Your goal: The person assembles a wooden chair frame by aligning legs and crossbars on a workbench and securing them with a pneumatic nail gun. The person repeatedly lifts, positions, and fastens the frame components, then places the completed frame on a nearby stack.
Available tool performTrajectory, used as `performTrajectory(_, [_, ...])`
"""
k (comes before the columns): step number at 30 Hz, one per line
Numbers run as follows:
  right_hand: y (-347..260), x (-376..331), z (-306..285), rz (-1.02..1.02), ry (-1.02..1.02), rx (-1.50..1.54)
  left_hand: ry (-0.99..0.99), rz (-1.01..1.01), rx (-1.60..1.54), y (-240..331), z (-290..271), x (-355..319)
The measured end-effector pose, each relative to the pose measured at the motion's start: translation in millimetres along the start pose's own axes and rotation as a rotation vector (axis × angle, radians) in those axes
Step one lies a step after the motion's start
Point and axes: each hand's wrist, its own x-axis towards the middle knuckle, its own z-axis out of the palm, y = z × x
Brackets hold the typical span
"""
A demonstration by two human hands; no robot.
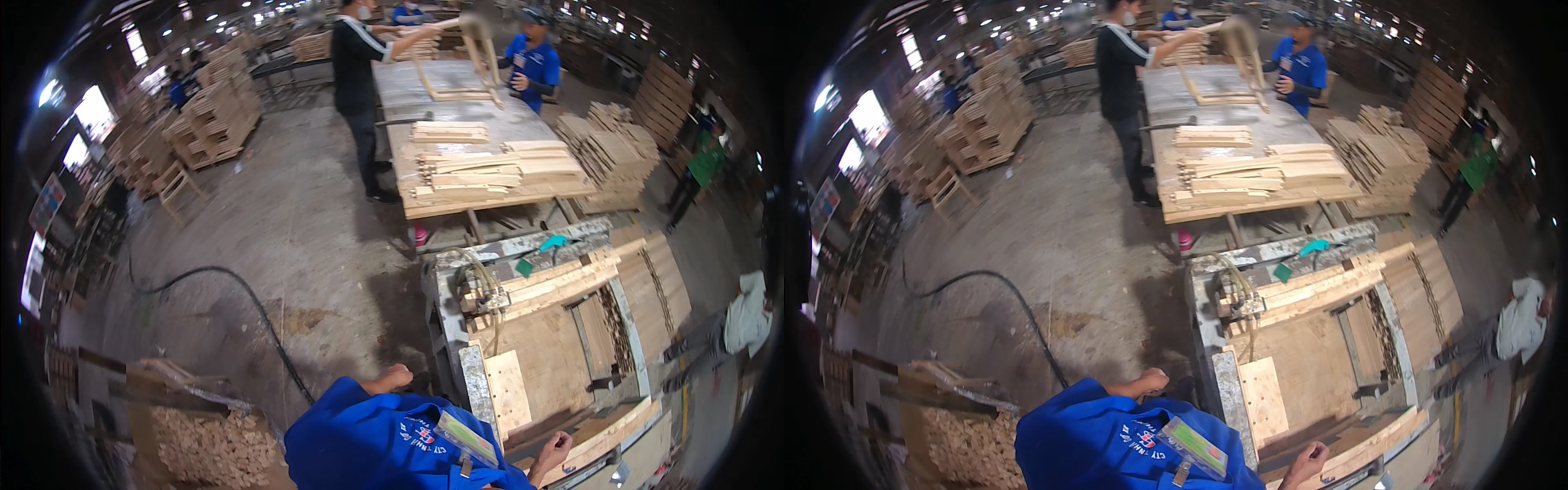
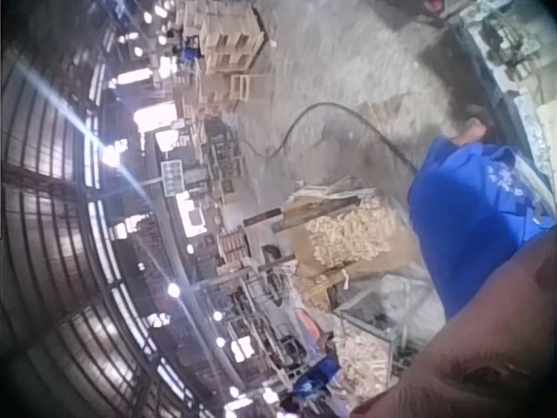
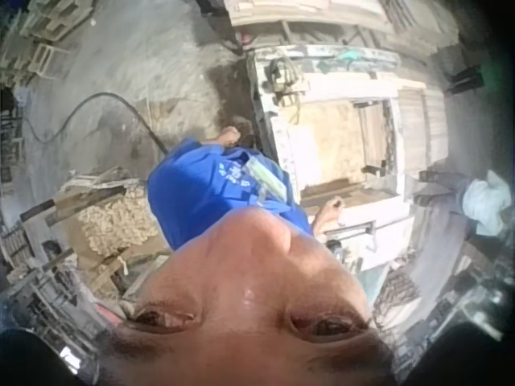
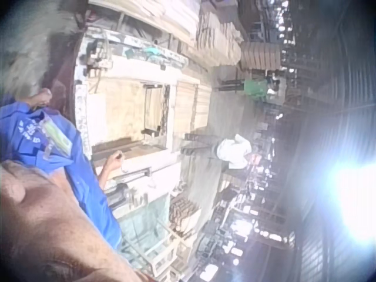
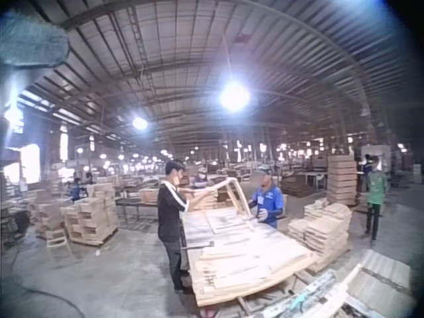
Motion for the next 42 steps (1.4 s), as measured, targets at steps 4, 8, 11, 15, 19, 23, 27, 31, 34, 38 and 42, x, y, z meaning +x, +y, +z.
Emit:
performTrajectory(4, [-30.5, 4.3, 31.5, -0.077, -0.219, 0.037, 0.114, 0.073, 0.159, -2.6, 9.3, -15.7])
performTrajectory(8, [-50.9, -7.2, 60.1, -0.123, -0.399, 0.098, 0.137, -0.02, 0.242, -9.1, 19.2, -18.3])
performTrajectory(11, [-66.1, -12.3, 74.3, -0.076, -0.501, 0.158, 0.232, -0.058, 0.373, -19.8, 29.4, -24.6])
performTrajectory(15, [-76.6, -11.2, 85.4, -0.005, -0.565, 0.267, 0.152, 0.042, 0.228, -49.2, 20.4, -35.3])
performTrajectory(19, [-80.7, -11.1, 83.0, -0.01, -0.547, 0.282, 0.062, 0.077, 0.335, -46.2, 7.2, -42.1])
performTrajectory(23, [-78.3, -8.0, 75.9, -0.017, -0.539, 0.213, 0.165, 0.393, 0.201, -53.2, 5.0, -46.6])
performTrajectory(27, [-75.6, -7.3, 74.5, -0.019, -0.539, 0.179, 0.181, 0.554, 0.253, -61.8, 11.1, -35.0])
performTrajectory(31, [-69.3, -6.9, 74.7, -0.004, -0.495, 0.161, 0.083, 0.2, 0.351, -25.3, 15.4, -16.2])
performTrajectory(34, [-71.0, -10.9, 73.2, -0.014, -0.522, 0.15, 0.033, 0.073, 0.396, -13.1, 15.5, -16.4])
performTrajectory(38, [-73.0, -16.5, 72.2, 0.043, -0.55, 0.221, 0.133, 0.195, 0.158, -14.2, 8.5, -22.6])
performTrajectory(42, [-70.5, -17.8, 74.7, 0.042, -0.6, 0.242, 0.067, -0.197, 0.158, -14.3, 12.8, -14.8])
